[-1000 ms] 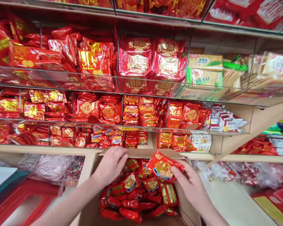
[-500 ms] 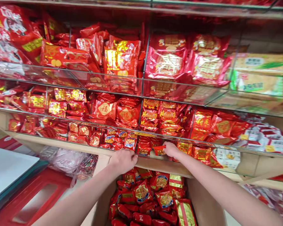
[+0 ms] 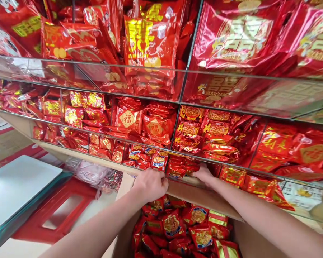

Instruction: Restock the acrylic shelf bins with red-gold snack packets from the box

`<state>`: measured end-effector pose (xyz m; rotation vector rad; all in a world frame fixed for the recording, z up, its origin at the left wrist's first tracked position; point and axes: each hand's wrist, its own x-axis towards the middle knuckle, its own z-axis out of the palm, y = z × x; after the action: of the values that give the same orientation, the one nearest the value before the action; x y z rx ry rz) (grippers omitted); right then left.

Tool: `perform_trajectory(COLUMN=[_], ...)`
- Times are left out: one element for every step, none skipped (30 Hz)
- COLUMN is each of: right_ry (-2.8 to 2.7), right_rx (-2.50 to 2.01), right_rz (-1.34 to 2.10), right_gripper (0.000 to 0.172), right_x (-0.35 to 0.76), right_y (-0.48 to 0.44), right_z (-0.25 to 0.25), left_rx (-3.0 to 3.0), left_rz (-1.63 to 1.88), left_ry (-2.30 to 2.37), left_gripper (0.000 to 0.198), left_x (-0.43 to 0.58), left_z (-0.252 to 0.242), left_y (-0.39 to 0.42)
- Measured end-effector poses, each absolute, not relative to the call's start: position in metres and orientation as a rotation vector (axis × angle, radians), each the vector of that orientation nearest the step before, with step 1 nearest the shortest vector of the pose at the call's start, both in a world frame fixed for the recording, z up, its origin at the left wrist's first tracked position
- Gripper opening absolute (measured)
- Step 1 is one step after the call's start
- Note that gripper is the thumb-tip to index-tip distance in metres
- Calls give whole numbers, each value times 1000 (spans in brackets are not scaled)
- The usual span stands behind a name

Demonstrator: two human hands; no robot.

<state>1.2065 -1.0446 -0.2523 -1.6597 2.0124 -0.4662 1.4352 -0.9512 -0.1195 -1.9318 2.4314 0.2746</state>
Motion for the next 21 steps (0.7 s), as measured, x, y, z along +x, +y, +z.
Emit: perform_trajectory(right_ry=[2014, 2016, 2018, 2019, 2019, 2015, 2010, 2005, 2005, 2013, 2026, 2040, 2054, 2065, 2075, 2085, 2098, 2113, 2127, 2138, 2144], right_rx=[-1655, -1658, -1672, -1698, -1729, -1760, -1788, -1812, -1830, -1842, -1849, -1855, -1858, -1861, -1863, -1864, -1861, -1857, -1851, -1845, -1840], right_rz=[-413, -367, -329, -303, -281, -260, -238, -213, -187, -160, -133, -109, -86, -63, -42, -22, -3, 15, 32, 47, 60], right_gripper=[68, 80, 90, 97, 99, 98, 95, 89, 84, 79, 75, 72, 71, 70, 70, 70, 71, 71, 72, 73, 75], right_x=[1207, 1209, 1211, 1213, 1215, 1217, 1219, 1221, 1222, 1222, 1222, 1222, 1222, 1223, 1223, 1223, 1224, 1225, 1226, 1228, 1228], right_y=[-1044, -1044, -1044, -1044, -1045, -1046, -1048, -1050, -1052, -1053, -1055, -1056, -1056, -1056, -1056, -1055, -1054, -1053, -1052, -1051, -1050], right_z=[-252, -253, -253, -253, -254, -255, -256, -258, -260, -262, -264, -266, -267, -268, -268, -267, -266, -265, -263, -261, -258], left_rx=[-1931, -1929, -1924, -1920, -1922, -1929, -1938, -1949, -1958, -1964, -1966, -1965, -1965, -1964, -1966, -1970, -1975, -1982, -1989, -1996, -1999], left_rz=[274, 271, 270, 270, 272, 279, 287, 294, 297, 299, 299, 300, 301, 305, 311, 320, 332, 345, 355, 360, 360], left_ry=[2430, 2433, 2438, 2442, 2439, 2429, 2417, 2406, 2398, 2395, 2397, 2401, 2403, 2405, 2405, 2405, 2405, 2404, 2404, 2406, 2408], left_gripper=[34, 34, 33, 33, 33, 32, 32, 32, 32, 32, 33, 33, 33, 33, 33, 33, 33, 32, 33, 33, 33], left_x=[1435, 1435, 1434, 1434, 1434, 1434, 1433, 1433, 1433, 1433, 1433, 1433, 1433, 1433, 1433, 1433, 1433, 1433, 1433, 1433, 1433], left_z=[-120, -120, -120, -119, -119, -119, -118, -118, -118, -117, -117, -117, -117, -117, -117, -117, -117, -117, -118, -119, -120], left_y=[-951, -951, -951, -951, -951, -951, -950, -950, -950, -950, -950, -950, -951, -952, -952, -953, -953, -954, -954, -954, -954])
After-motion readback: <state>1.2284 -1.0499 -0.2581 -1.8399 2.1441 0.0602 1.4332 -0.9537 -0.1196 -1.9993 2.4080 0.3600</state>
